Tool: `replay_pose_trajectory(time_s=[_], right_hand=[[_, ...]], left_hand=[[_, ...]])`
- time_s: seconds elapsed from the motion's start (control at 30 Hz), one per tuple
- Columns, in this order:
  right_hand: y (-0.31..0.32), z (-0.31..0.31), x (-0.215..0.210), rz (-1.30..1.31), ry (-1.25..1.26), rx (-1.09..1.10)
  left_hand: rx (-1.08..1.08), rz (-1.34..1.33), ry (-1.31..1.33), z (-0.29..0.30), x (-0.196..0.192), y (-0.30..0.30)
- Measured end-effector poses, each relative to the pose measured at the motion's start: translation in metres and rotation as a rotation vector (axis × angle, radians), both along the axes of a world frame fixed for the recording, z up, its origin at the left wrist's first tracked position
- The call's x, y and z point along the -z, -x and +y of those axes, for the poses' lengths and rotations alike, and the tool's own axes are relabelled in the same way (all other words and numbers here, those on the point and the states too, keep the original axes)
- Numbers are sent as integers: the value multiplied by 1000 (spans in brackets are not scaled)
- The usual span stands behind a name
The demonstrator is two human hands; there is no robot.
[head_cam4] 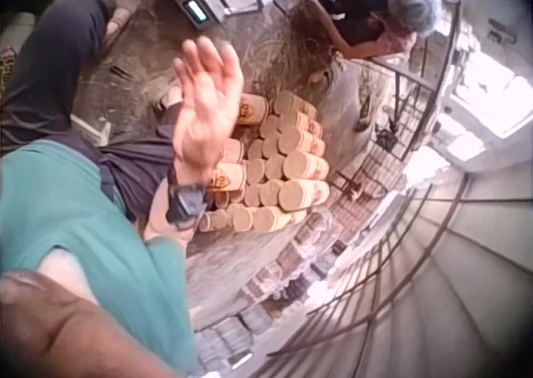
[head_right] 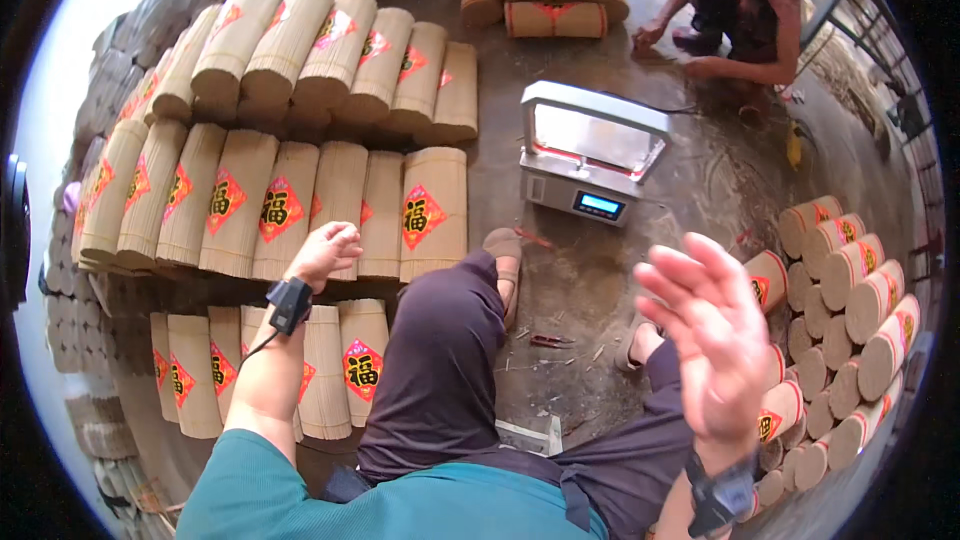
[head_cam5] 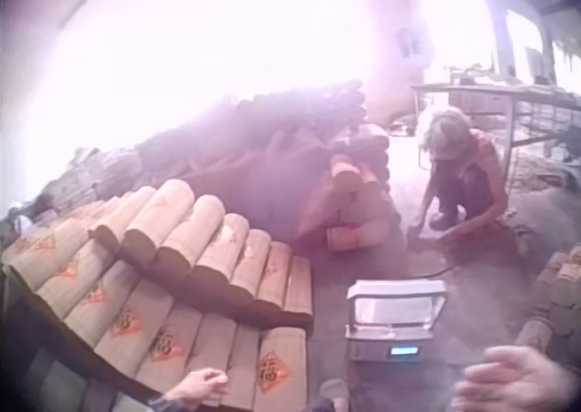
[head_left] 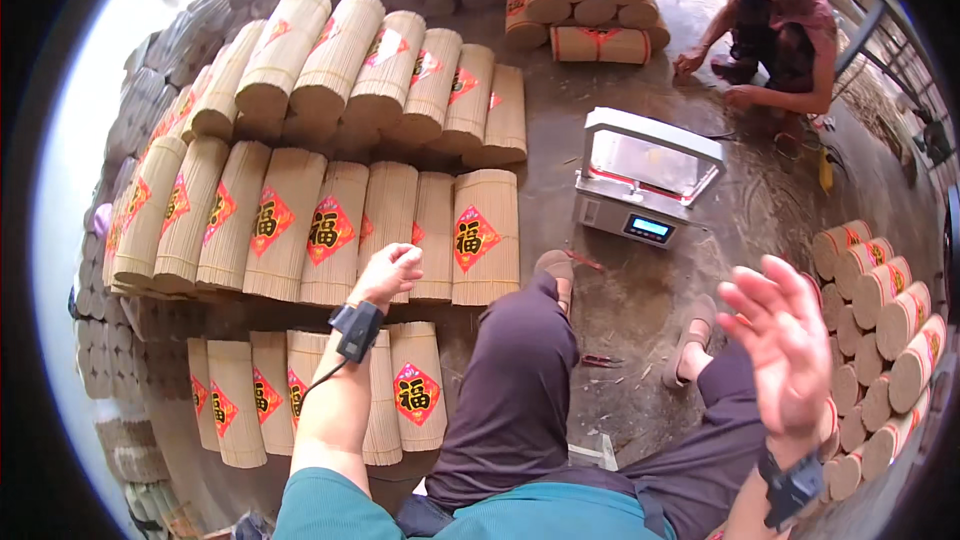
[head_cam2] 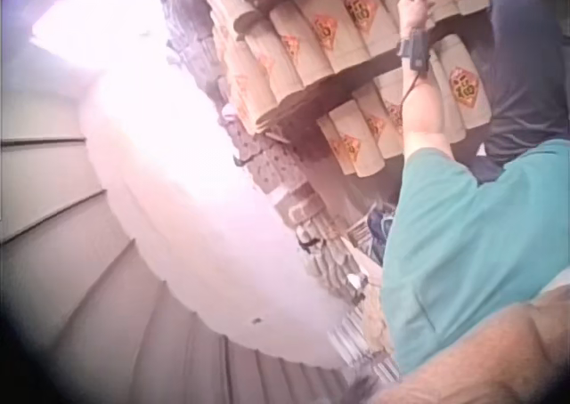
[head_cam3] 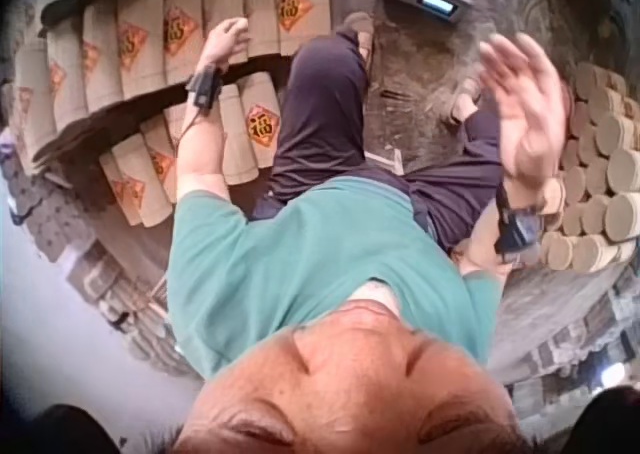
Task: Packaging and heat-sealing bundles of wooden sticks with stickers and rubber bands in a factory setting.
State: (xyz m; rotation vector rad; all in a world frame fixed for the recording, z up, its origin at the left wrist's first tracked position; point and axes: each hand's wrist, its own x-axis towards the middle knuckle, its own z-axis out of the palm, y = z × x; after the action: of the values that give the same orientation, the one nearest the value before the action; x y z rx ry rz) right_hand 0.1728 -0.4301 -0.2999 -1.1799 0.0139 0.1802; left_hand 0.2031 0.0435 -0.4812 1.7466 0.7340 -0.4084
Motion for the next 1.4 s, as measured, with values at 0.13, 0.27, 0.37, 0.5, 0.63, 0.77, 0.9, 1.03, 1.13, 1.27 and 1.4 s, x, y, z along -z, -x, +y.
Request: replay_pose_trajectory(time_s=[0.13, 0.27, 0.37, 0.5, 0.63, 0.77, 0.9, 1.03, 1.13, 1.27, 1.4], right_hand=[[-65, 51, 96, 267, 197, -178], [-101, 86, 211, 603, 250, -287], [-118, 118, 275, 703, 289, -369], [-138, 162, 347, 735, 262, -454], [-148, 194, 398, 726, 270, -444], [-149, 220, 423, 695, 436, -568], [-147, 234, 451, 670, 444, -561], [-146, 237, 465, 691, 437, -499], [-148, 241, 471, 669, 493, -412], [-151, 256, 471, 599, 515, -463], [-160, 267, 472, 619, 460, -448]], left_hand=[[-103, 70, -11, -8, 87, -3], [41, -62, -397, -25, 175, -22], [5, -51, -365, -27, 210, -39], [21, -154, -754, -36, 233, -58], [46, -158, -860, -56, 245, -77], [-7, -123, -861, -63, 257, -73], [-34, -170, -843, -58, 259, -71], [38, -233, -828, -69, 248, -69], [88, -269, -809, -61, 245, -67], [1, -198, -775, -44, 255, -67], [-116, -187, -512, -42, 263, -76]])
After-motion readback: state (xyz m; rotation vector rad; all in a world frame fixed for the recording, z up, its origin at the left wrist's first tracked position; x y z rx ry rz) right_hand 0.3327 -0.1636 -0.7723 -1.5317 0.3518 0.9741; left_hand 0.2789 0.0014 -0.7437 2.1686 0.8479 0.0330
